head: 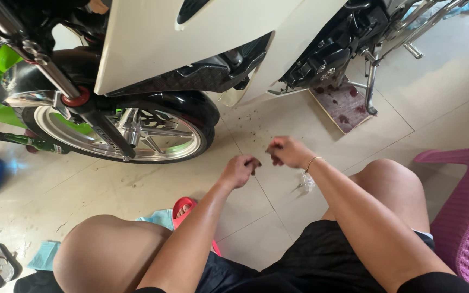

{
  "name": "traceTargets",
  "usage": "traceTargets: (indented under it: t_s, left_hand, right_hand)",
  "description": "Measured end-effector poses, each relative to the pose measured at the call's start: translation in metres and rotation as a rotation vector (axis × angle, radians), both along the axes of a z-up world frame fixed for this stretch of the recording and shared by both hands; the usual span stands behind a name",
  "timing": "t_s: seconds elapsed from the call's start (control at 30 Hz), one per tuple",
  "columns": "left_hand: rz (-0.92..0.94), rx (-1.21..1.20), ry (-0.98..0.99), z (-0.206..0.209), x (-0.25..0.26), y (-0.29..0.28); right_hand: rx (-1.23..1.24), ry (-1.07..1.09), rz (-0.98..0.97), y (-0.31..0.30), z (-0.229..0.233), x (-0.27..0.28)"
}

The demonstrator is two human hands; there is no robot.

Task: The person uses a screwdriver to remove and install screws on the motorcycle's front fairing and lower body panels. They manipulate small screws and fasteners by hand and with the tool, working near the front wheel and engine area.

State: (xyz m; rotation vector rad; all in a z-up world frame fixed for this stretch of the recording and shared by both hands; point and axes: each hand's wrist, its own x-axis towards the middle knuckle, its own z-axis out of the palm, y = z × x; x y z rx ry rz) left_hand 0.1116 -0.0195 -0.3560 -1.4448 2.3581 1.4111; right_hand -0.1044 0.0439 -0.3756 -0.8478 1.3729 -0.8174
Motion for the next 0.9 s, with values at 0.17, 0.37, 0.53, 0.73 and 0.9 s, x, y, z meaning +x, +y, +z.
traceTargets:
  t_s: [0.17,0.37,0.53,0.73,0.9]
  left_hand:
    - [0.19,-0.099,0.103,0.023,-0.02,-0.005]
    - [0.186,-0.084,0.104,0.056,-0.039,-0.005]
    - [0.241,-0.028,0.153,0.062,-0.042,-0.005]
    - [0.282,0.147,0.369,0.057,-0.042,-0.008]
    - [0.396,0.529,0.498,0.057,-0.04,-0.013]
  right_hand:
    - [-0.079,-0.131,-0.089,0.0,0.011,-0.013]
    - [-0.149,-0.114,-0.059,0.003,0.034,-0.01]
    - [-0.199,-0.137,-0.126,0.002,0.042,-0.014]
    - [-0.261,-0.252,-0.167,0.006,0.052,-0.013]
    - [-0.245,-0.293,-0.219,0.012,0.065,-0.016]
